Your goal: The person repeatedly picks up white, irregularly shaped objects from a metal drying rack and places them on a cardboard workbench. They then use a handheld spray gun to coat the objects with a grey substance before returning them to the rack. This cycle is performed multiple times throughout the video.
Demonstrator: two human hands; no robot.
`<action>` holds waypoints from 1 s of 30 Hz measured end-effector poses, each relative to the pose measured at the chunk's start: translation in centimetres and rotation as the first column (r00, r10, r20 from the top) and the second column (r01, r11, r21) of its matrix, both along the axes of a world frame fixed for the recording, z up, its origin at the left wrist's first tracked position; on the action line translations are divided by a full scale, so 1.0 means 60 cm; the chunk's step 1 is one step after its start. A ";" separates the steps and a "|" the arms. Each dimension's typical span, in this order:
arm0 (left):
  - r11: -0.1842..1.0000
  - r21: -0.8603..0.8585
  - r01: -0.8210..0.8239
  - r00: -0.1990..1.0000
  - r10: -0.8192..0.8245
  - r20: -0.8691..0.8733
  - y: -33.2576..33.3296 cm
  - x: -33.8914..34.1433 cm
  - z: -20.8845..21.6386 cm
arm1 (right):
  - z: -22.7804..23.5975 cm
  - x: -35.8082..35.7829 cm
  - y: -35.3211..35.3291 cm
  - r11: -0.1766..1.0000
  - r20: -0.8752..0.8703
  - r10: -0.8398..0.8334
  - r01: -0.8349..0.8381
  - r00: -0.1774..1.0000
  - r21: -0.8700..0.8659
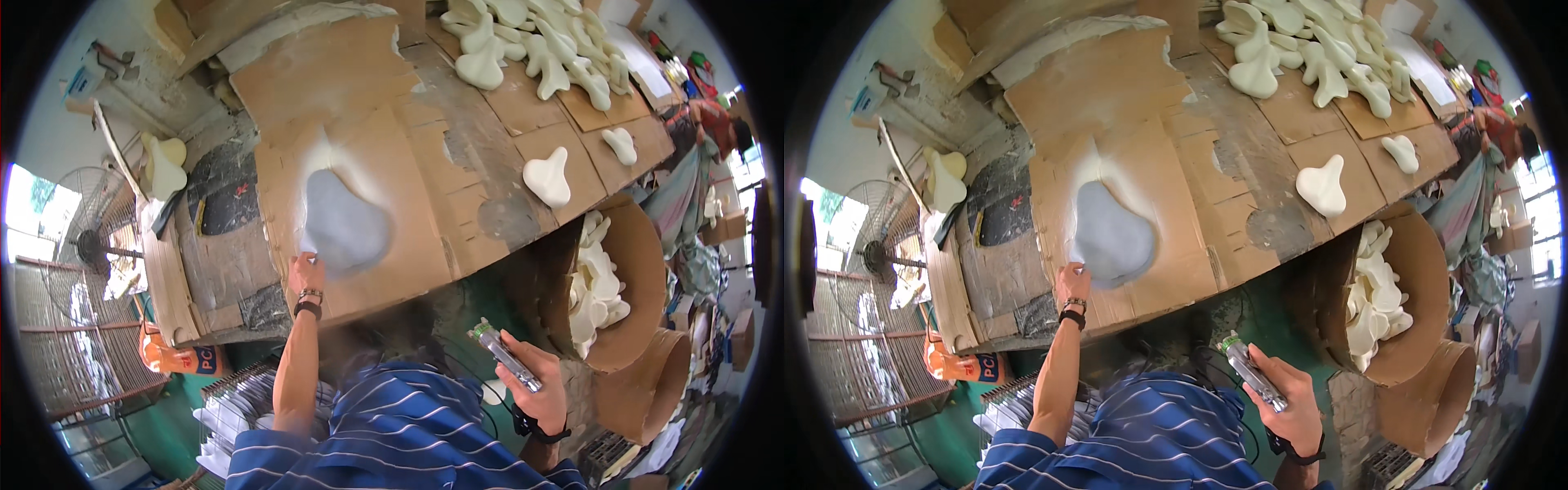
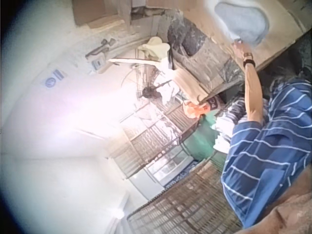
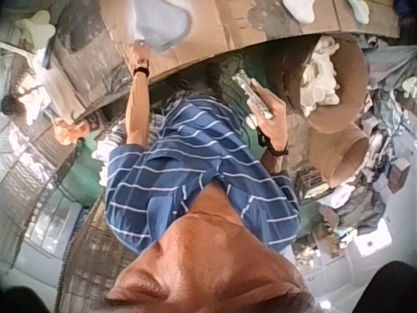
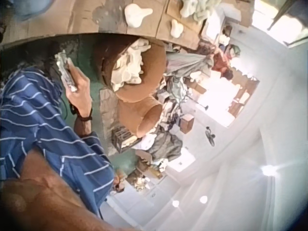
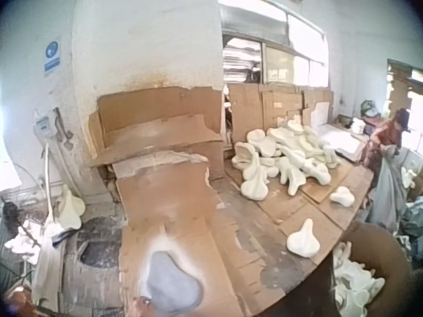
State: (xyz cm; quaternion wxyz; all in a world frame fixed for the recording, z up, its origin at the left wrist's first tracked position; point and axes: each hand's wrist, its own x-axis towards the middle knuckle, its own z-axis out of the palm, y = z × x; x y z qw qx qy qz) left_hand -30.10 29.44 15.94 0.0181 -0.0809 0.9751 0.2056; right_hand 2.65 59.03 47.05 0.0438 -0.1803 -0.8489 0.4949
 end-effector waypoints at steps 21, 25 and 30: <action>-0.555 0.831 0.039 0.999 0.033 -0.025 0.102 -0.271 0.276 | -0.054 -0.005 0.030 0.999 -0.006 0.038 -0.038 0.999 -0.004; -0.543 0.805 0.241 0.971 0.139 -0.196 0.049 -0.202 0.408 | -0.060 -0.015 0.032 0.994 0.002 0.109 -0.108 0.994 -0.031; -0.467 0.825 0.318 0.940 0.268 -0.210 -0.074 -0.043 0.424 | -0.083 -0.045 0.035 0.970 0.053 0.241 -0.239 0.969 -0.040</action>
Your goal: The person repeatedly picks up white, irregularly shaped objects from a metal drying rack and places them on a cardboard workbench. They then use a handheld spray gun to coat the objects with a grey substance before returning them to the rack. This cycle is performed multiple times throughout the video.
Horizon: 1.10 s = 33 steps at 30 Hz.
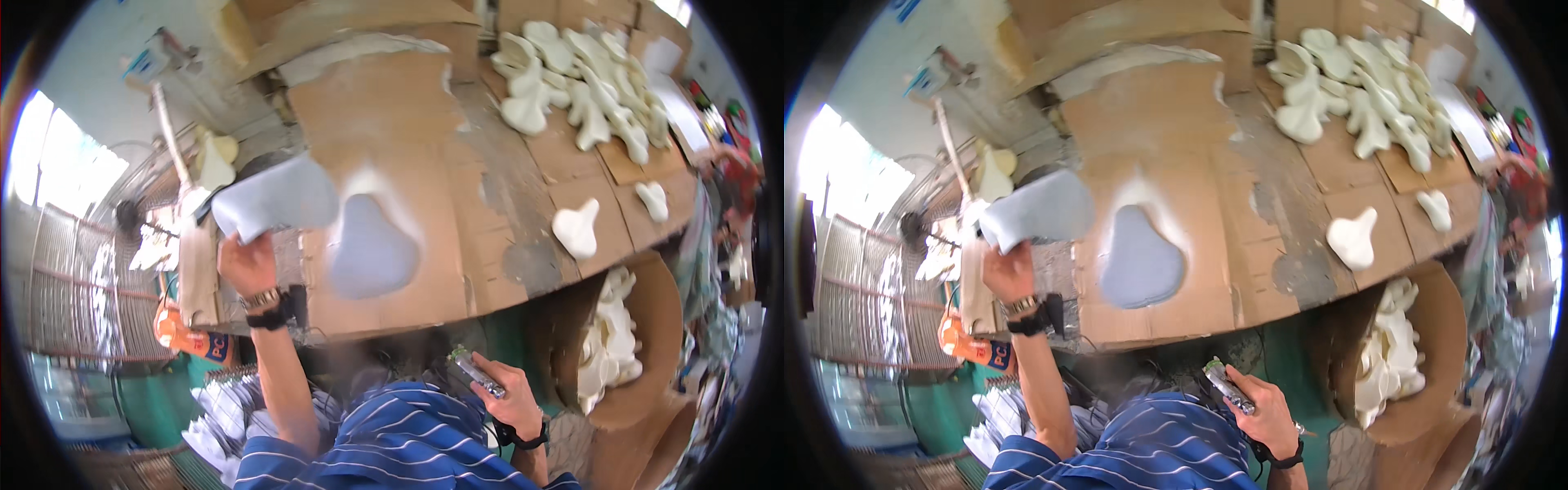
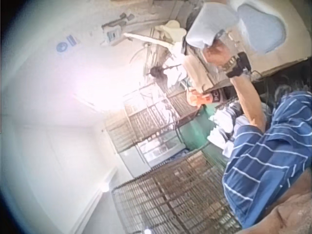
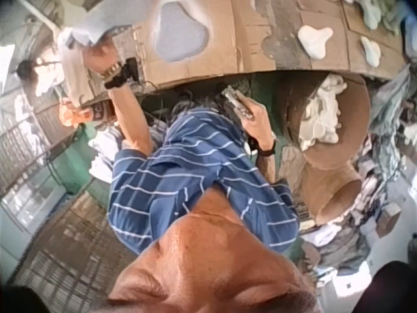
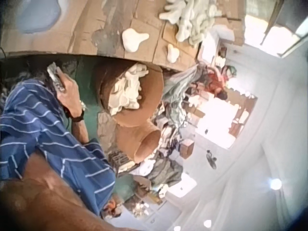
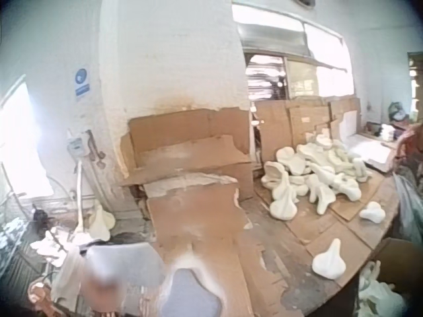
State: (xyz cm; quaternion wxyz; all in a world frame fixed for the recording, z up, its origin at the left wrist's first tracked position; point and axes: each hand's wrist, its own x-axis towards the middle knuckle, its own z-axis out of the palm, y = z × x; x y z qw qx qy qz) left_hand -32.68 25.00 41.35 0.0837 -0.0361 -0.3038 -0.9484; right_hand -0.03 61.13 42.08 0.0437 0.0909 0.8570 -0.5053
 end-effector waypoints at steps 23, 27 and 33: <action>0.505 0.221 -0.834 0.550 0.736 0.395 -0.270 0.760 -0.064 | -0.447 -0.151 -0.008 0.813 0.151 0.235 -0.280 0.960 0.510; 0.322 0.236 -0.917 0.382 0.880 0.282 -0.351 0.906 -0.069 | -0.439 -0.120 -0.042 0.798 -0.053 0.356 -0.274 0.933 0.537; -0.054 0.243 -0.968 0.032 0.941 0.336 -0.407 1.096 -0.050 | -0.419 -0.066 -0.189 0.732 0.285 0.563 -0.628 0.776 0.265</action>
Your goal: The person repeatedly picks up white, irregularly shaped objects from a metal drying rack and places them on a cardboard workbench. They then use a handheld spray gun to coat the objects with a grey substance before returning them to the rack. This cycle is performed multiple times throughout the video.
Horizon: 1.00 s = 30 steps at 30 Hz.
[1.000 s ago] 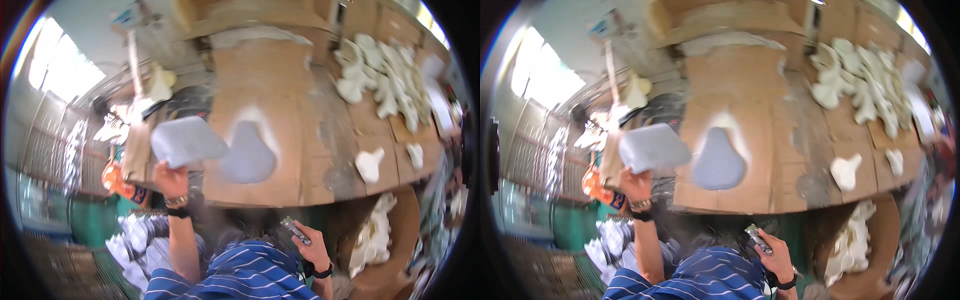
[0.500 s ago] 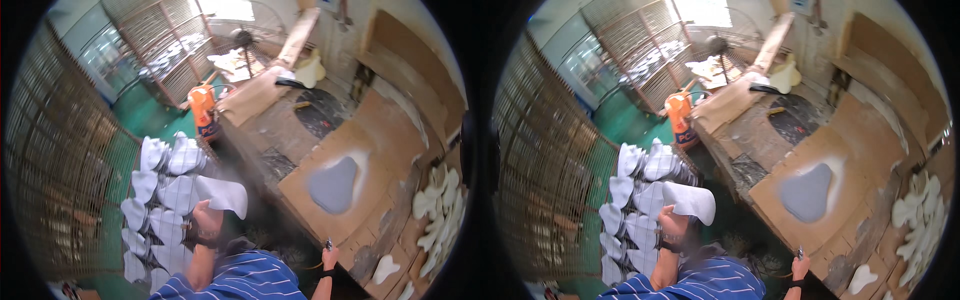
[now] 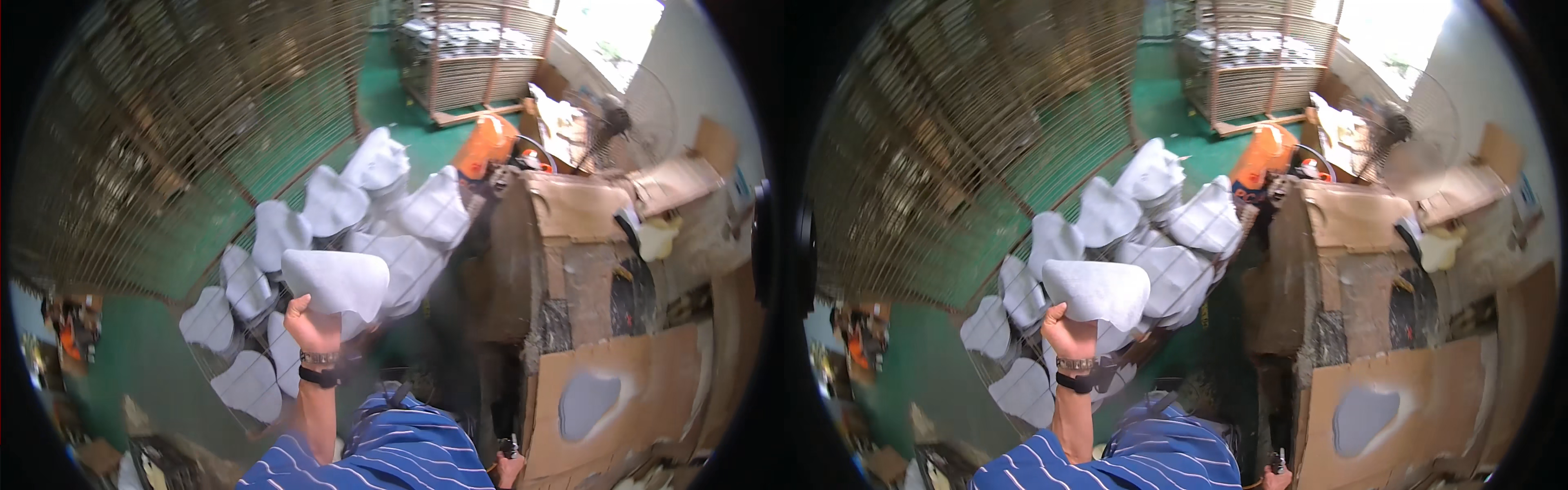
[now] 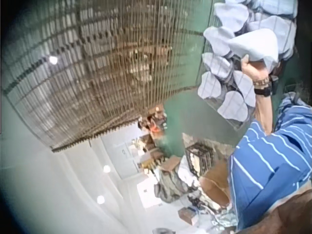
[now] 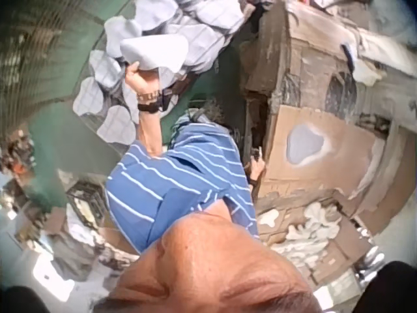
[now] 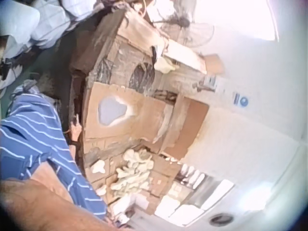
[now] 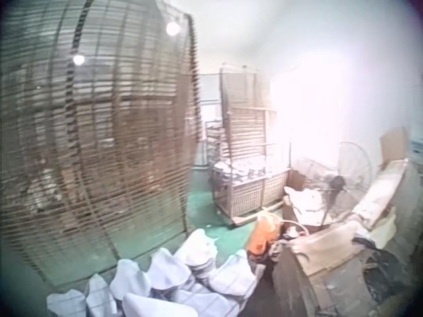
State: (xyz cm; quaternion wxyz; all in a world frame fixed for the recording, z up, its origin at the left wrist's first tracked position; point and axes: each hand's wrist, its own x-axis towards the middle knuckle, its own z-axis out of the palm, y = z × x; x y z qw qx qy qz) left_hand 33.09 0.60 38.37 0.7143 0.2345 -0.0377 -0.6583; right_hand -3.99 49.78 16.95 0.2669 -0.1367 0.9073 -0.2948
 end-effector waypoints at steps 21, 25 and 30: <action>0.815 -0.117 -0.568 0.792 0.579 0.192 -0.080 0.512 -0.031 | 0.132 0.099 -0.391 0.767 0.200 0.607 -0.633 0.769 0.106; 0.824 -0.164 -0.542 0.803 0.566 0.189 -0.142 0.571 -0.050 | 0.139 0.101 -0.386 0.788 0.193 0.572 -0.599 0.797 0.141; 0.815 -0.015 -0.580 0.802 0.574 0.165 -0.161 0.607 -0.200 | 0.130 0.094 -0.356 0.781 0.209 0.544 -0.581 0.813 0.228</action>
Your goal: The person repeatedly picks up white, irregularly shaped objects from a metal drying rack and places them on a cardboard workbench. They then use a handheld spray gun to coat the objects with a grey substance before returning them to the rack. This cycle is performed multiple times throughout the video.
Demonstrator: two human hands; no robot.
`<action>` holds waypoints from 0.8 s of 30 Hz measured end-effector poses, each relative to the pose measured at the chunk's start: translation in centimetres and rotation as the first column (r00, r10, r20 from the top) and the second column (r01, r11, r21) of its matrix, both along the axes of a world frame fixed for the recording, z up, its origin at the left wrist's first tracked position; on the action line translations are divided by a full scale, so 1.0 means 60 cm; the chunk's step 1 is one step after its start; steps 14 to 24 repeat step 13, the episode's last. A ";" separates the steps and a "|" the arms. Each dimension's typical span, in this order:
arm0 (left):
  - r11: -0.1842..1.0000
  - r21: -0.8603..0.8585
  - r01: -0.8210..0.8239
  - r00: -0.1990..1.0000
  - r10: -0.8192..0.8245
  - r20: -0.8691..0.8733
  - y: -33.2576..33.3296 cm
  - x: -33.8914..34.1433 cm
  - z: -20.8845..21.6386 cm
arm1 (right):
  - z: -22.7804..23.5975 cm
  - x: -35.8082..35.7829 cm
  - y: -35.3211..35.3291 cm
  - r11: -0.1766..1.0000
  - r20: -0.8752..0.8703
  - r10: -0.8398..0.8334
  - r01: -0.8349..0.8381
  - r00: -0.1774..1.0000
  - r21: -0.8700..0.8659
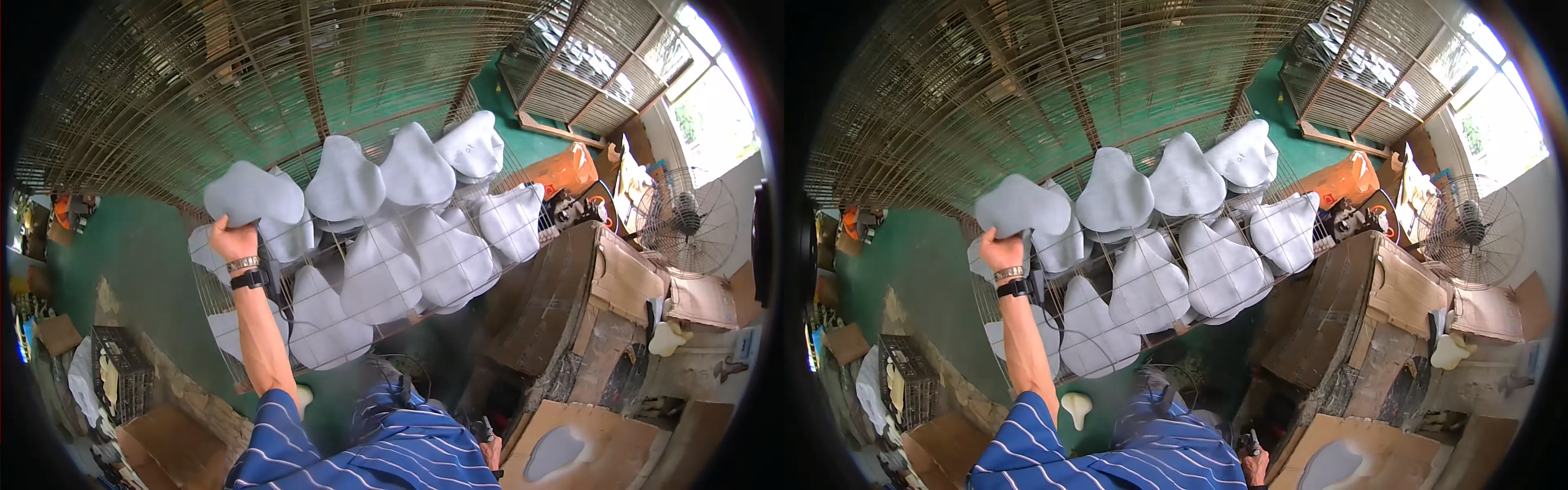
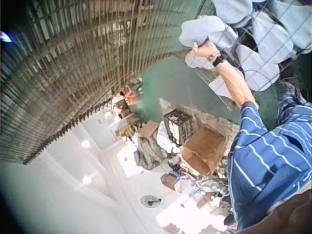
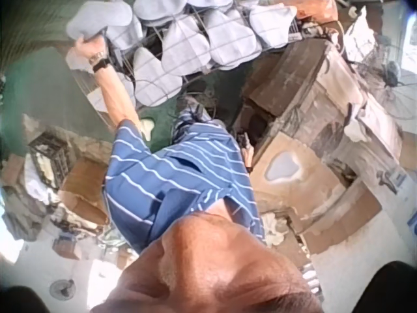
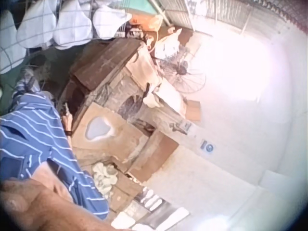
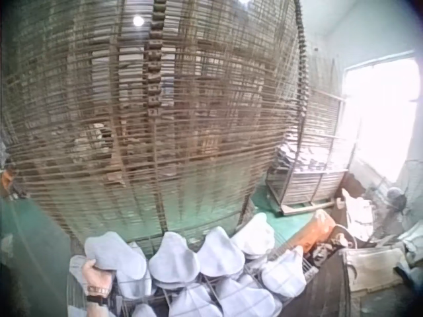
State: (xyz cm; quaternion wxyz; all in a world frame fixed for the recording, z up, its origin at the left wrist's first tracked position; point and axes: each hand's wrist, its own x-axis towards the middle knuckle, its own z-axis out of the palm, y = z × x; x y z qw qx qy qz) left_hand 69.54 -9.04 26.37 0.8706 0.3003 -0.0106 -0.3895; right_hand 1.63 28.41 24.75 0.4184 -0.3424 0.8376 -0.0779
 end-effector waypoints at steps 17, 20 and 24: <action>0.778 0.615 -0.124 0.992 0.120 0.048 0.061 -0.110 -0.282 | -0.103 0.001 0.152 0.973 0.126 -0.175 0.191 0.976 -0.132; 0.778 0.615 -0.124 0.992 0.120 0.048 0.061 -0.110 -0.282 | -0.103 0.001 0.152 0.973 0.126 -0.175 0.191 0.976 -0.132; 0.778 0.615 -0.124 0.992 0.120 0.048 0.061 -0.110 -0.282 | -0.103 0.001 0.152 0.973 0.126 -0.175 0.191 0.976 -0.132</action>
